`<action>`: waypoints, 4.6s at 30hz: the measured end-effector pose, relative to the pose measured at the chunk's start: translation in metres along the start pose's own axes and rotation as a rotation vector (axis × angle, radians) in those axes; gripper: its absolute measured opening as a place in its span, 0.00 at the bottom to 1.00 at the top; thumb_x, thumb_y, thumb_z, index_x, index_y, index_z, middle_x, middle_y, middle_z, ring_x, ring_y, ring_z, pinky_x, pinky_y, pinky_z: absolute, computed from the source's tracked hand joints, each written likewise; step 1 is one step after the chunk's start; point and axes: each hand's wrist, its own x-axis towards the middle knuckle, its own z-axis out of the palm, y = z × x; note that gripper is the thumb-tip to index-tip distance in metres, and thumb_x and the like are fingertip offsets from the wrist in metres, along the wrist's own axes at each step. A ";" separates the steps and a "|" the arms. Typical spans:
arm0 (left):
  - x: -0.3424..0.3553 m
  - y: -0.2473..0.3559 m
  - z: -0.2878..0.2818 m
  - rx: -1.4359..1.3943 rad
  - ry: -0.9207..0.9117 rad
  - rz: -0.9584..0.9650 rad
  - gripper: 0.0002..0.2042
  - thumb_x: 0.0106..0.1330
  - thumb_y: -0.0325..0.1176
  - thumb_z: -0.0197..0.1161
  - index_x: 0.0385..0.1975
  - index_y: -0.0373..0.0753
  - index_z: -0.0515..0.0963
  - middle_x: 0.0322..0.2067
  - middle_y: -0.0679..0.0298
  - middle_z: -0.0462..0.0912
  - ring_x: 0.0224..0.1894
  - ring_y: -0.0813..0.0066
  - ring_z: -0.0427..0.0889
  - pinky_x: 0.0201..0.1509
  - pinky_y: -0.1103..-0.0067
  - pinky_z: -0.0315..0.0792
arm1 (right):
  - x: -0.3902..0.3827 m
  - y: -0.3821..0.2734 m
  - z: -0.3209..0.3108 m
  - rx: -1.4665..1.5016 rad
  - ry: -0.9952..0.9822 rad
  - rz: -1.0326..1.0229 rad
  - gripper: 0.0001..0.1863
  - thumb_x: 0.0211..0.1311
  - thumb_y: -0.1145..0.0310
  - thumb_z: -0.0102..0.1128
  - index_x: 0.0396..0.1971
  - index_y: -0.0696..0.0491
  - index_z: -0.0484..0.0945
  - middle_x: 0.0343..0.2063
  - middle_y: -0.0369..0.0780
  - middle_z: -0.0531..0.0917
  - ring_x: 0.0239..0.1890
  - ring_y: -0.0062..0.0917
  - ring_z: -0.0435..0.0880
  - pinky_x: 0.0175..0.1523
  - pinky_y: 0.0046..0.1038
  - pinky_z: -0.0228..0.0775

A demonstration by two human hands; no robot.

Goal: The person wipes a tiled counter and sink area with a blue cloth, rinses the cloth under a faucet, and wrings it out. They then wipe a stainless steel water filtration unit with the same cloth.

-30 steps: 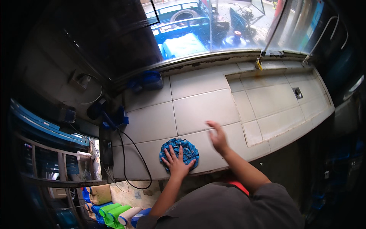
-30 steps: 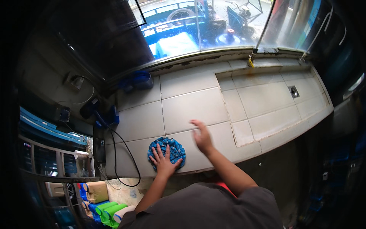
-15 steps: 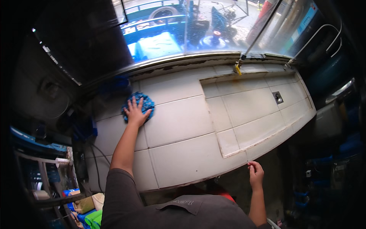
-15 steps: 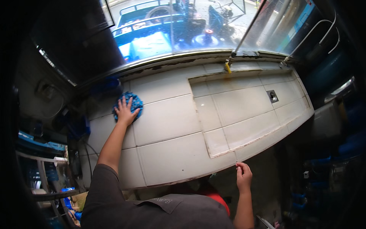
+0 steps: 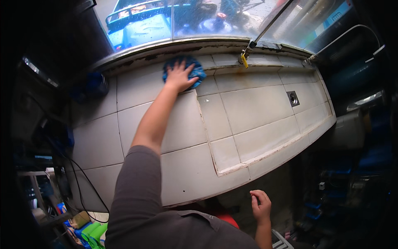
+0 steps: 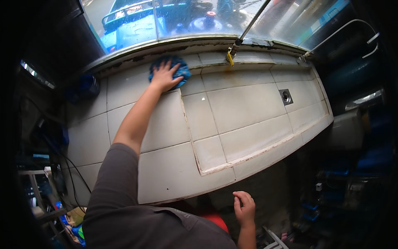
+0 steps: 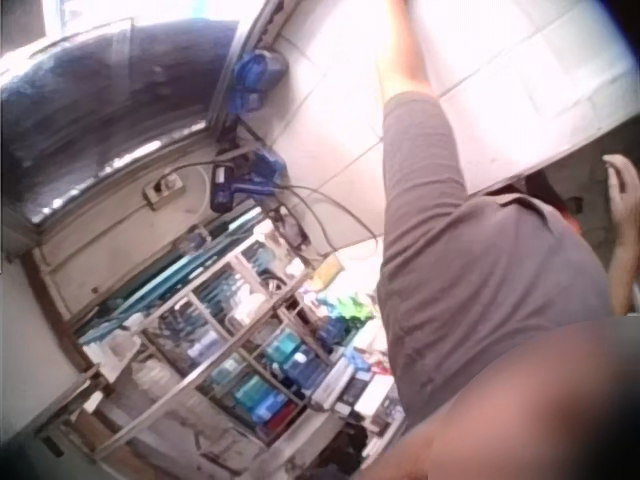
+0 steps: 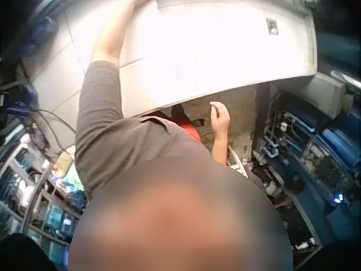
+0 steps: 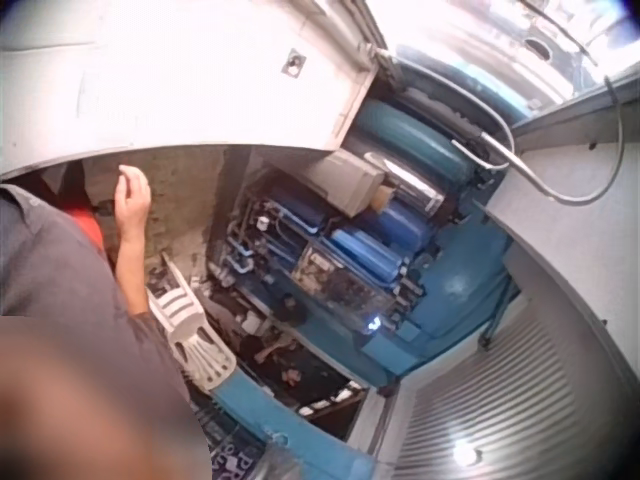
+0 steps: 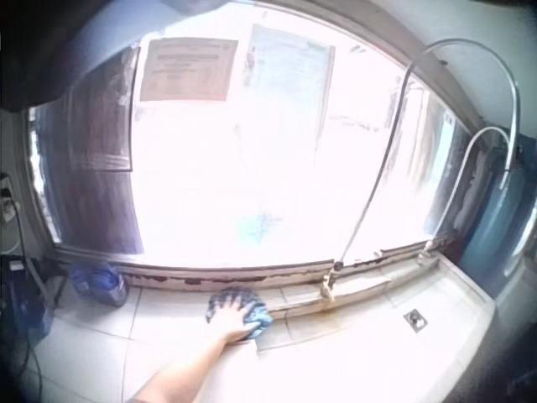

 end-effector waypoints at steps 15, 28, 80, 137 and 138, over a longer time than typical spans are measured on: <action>-0.163 -0.053 -0.009 0.019 0.160 -0.521 0.32 0.62 0.49 0.52 0.68 0.51 0.58 0.72 0.61 0.48 0.73 0.55 0.44 0.69 0.44 0.37 | 0.072 0.012 -0.043 0.150 -0.134 -0.241 0.07 0.55 0.78 0.58 0.34 0.56 0.79 0.33 0.43 0.82 0.36 0.38 0.81 0.43 0.33 0.73; -0.471 0.143 -0.029 -0.208 -0.157 -0.230 0.39 0.56 0.53 0.60 0.68 0.47 0.57 0.72 0.55 0.46 0.73 0.48 0.40 0.68 0.42 0.34 | 0.057 -0.056 0.116 0.092 -0.785 -1.069 0.34 0.55 0.61 0.64 0.62 0.50 0.64 0.66 0.46 0.61 0.69 0.43 0.57 0.69 0.45 0.51; -0.305 -0.171 -0.046 0.000 0.042 -0.632 0.34 0.62 0.52 0.55 0.68 0.53 0.57 0.72 0.58 0.47 0.73 0.51 0.44 0.69 0.44 0.38 | 0.009 -0.077 0.067 0.193 -0.481 -0.156 0.11 0.58 0.74 0.58 0.42 0.56 0.79 0.37 0.44 0.82 0.38 0.32 0.82 0.46 0.29 0.73; -0.372 0.158 -0.018 -0.273 -0.078 0.477 0.39 0.51 0.58 0.65 0.64 0.50 0.65 0.69 0.51 0.55 0.71 0.45 0.48 0.69 0.46 0.38 | -0.033 -0.037 0.023 0.103 -0.119 -0.113 0.13 0.58 0.68 0.59 0.43 0.51 0.77 0.44 0.40 0.79 0.46 0.36 0.79 0.49 0.34 0.71; -0.391 0.137 -0.024 -0.279 -0.093 0.434 0.39 0.51 0.56 0.66 0.64 0.50 0.65 0.69 0.51 0.54 0.72 0.45 0.46 0.69 0.47 0.37 | -0.031 -0.035 0.023 0.086 -0.119 -0.135 0.13 0.58 0.68 0.59 0.43 0.51 0.77 0.45 0.41 0.79 0.46 0.36 0.79 0.49 0.34 0.71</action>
